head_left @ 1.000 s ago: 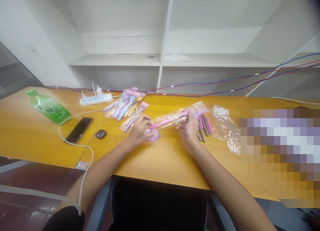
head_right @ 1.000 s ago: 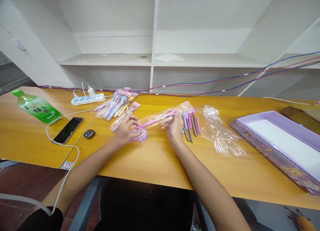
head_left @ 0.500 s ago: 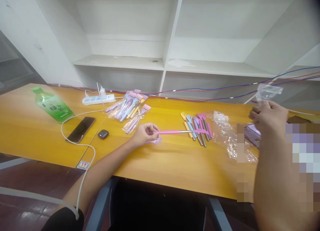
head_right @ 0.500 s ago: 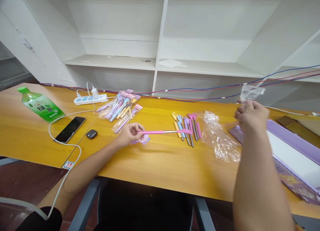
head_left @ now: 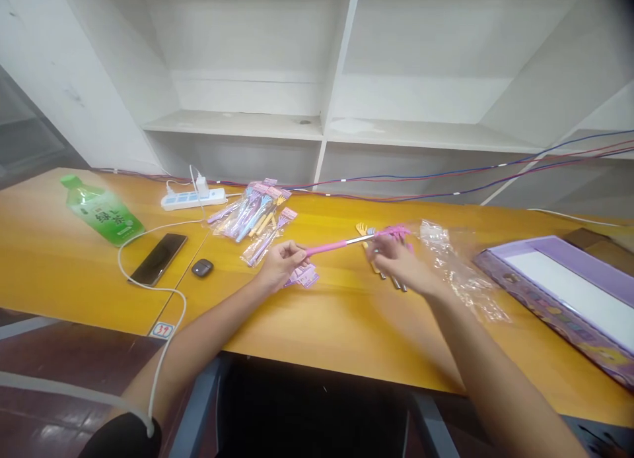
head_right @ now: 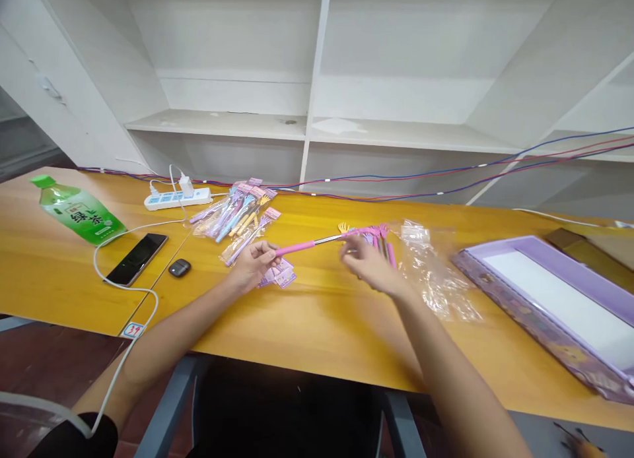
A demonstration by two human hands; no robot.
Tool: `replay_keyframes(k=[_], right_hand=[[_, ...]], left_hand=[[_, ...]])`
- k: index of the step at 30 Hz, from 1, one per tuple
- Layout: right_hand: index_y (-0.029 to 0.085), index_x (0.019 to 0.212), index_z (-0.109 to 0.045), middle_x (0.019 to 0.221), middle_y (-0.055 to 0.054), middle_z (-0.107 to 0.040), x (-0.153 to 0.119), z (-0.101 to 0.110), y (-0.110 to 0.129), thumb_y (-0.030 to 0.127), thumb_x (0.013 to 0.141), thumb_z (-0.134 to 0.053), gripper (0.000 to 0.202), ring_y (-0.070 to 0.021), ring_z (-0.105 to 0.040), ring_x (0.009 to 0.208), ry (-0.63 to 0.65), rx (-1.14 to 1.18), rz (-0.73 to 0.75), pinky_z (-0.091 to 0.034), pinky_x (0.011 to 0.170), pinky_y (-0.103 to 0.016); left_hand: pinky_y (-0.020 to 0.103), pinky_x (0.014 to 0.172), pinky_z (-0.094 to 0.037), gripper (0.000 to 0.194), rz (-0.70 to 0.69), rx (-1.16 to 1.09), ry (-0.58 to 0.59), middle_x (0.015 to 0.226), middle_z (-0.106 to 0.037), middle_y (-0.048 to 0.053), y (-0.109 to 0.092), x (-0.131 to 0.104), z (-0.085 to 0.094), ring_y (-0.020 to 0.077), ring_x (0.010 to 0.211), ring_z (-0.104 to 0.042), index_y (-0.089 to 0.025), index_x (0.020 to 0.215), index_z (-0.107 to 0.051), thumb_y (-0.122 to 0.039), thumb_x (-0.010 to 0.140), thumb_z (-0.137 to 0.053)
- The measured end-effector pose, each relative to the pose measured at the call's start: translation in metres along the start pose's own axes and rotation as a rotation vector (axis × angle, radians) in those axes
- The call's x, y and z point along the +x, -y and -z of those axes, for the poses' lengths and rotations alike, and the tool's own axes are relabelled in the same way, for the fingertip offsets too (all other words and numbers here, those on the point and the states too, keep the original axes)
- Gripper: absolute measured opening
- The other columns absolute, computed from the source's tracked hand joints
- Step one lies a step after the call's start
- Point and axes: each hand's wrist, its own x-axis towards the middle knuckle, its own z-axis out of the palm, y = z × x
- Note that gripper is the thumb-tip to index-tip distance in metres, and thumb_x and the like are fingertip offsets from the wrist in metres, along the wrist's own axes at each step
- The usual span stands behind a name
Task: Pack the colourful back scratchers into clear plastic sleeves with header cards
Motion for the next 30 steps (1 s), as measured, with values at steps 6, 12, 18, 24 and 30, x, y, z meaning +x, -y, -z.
replay_keyframes(k=[6,12,18,24,30], right_hand=[[0.023,0.087,-0.053,0.059,0.012,-0.018,-0.003,-0.096,0.016,0.064,0.088,-0.07,0.045,-0.0063,-0.012,0.048,0.05,0.793,-0.023,-0.011,0.044,-0.021],[0.023,0.077,-0.044,0.057,0.013,-0.016,-0.007,-0.118,0.012,0.071,0.084,-0.073,0.056,-0.0056,-0.007,0.047,0.273,0.961,-0.154,-0.009,0.04,-0.018],[0.023,0.059,-0.024,0.057,0.011,-0.012,-0.007,-0.094,0.019,0.08,0.086,-0.062,0.073,-0.0045,-0.006,0.045,0.222,0.876,-0.168,-0.004,0.041,-0.02],[0.022,0.054,-0.027,0.055,0.009,-0.016,-0.014,-0.067,0.037,0.076,0.087,-0.064,0.073,-0.0046,-0.009,0.044,0.269,0.803,-0.041,-0.004,0.043,-0.022],[0.021,0.051,-0.025,0.053,0.007,-0.017,-0.026,-0.06,0.044,0.074,0.092,-0.059,0.074,-0.0045,-0.009,0.043,0.266,0.79,0.019,-0.004,0.043,-0.024]], left_hand=[[0.032,0.081,-0.053,0.027,-0.216,0.84,0.207,0.103,-0.069,0.007,0.003,-0.008,-0.005,0.0174,0.085,-0.066,-0.02,0.117,-0.061,-0.03,0.093,-0.068],[0.029,0.069,-0.045,0.019,-0.333,1.185,0.242,0.084,-0.061,0.004,0.008,-0.013,-0.01,0.0181,0.072,-0.058,-0.02,0.094,-0.06,-0.033,0.104,-0.05],[0.027,0.055,-0.031,0.035,-0.191,0.895,0.365,0.066,-0.049,-0.002,-0.002,-0.018,-0.027,0.0133,0.056,-0.043,-0.022,0.082,-0.053,-0.047,0.106,-0.044],[0.021,0.042,-0.02,0.052,0.461,0.257,0.602,0.062,-0.029,-0.009,-0.039,-0.021,-0.049,0.0071,0.046,-0.023,-0.024,0.082,-0.038,-0.073,0.096,-0.048],[0.019,0.038,-0.003,0.059,0.808,-0.041,0.832,0.063,-0.015,-0.01,-0.057,-0.016,-0.04,0.0048,0.045,-0.006,-0.024,0.076,-0.032,-0.074,0.088,-0.061]])
